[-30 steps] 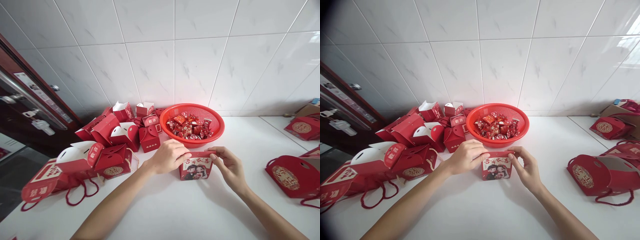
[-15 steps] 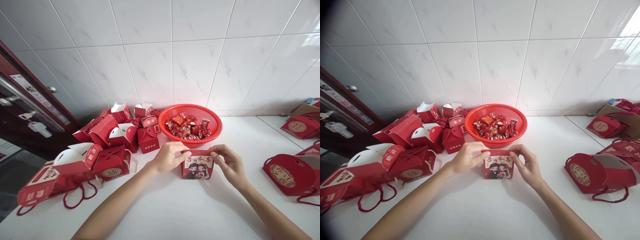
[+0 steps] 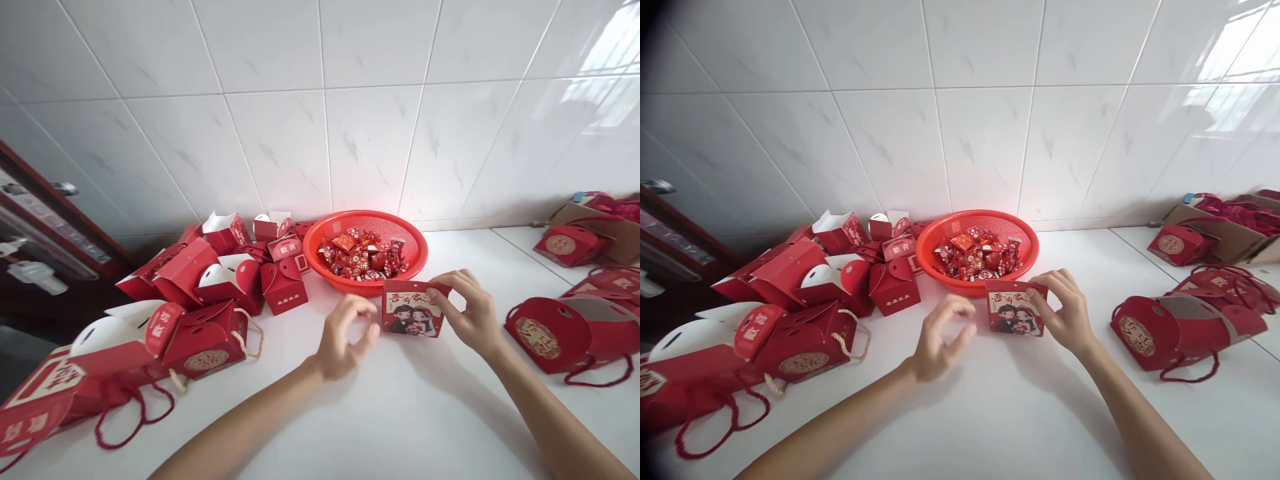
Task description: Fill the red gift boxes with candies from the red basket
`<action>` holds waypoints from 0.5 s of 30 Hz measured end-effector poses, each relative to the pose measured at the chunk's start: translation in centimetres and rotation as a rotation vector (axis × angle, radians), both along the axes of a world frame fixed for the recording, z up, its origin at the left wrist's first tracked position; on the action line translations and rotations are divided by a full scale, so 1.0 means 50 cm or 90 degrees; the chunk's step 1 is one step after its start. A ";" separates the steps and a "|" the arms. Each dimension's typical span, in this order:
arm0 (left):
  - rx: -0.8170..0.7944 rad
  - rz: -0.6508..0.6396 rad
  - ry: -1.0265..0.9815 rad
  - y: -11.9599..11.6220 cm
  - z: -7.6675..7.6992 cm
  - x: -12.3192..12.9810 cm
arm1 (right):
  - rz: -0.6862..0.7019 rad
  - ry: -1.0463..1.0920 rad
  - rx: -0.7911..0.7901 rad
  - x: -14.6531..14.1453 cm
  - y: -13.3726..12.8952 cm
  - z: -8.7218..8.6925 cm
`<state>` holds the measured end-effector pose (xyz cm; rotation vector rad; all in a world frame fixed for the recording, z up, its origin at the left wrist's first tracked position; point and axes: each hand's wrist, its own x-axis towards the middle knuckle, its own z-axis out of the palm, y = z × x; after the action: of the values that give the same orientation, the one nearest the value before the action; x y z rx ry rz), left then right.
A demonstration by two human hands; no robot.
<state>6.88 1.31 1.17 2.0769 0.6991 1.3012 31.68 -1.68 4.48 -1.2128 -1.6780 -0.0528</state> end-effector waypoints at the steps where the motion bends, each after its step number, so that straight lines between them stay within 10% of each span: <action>1: -0.005 -0.059 0.014 -0.012 -0.017 0.007 | -0.006 -0.005 -0.002 0.010 0.000 0.005; 7: -0.133 -0.306 0.144 -0.062 -0.109 0.041 | -0.071 -0.011 0.044 0.070 -0.011 0.038; 15: -0.189 -0.322 0.221 -0.057 -0.100 0.038 | -0.376 0.147 0.279 0.183 -0.020 0.075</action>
<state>8.77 -1.56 -3.83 2.0625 0.4288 0.5320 40.81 -2.69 8.25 -1.2730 -0.9946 -0.5886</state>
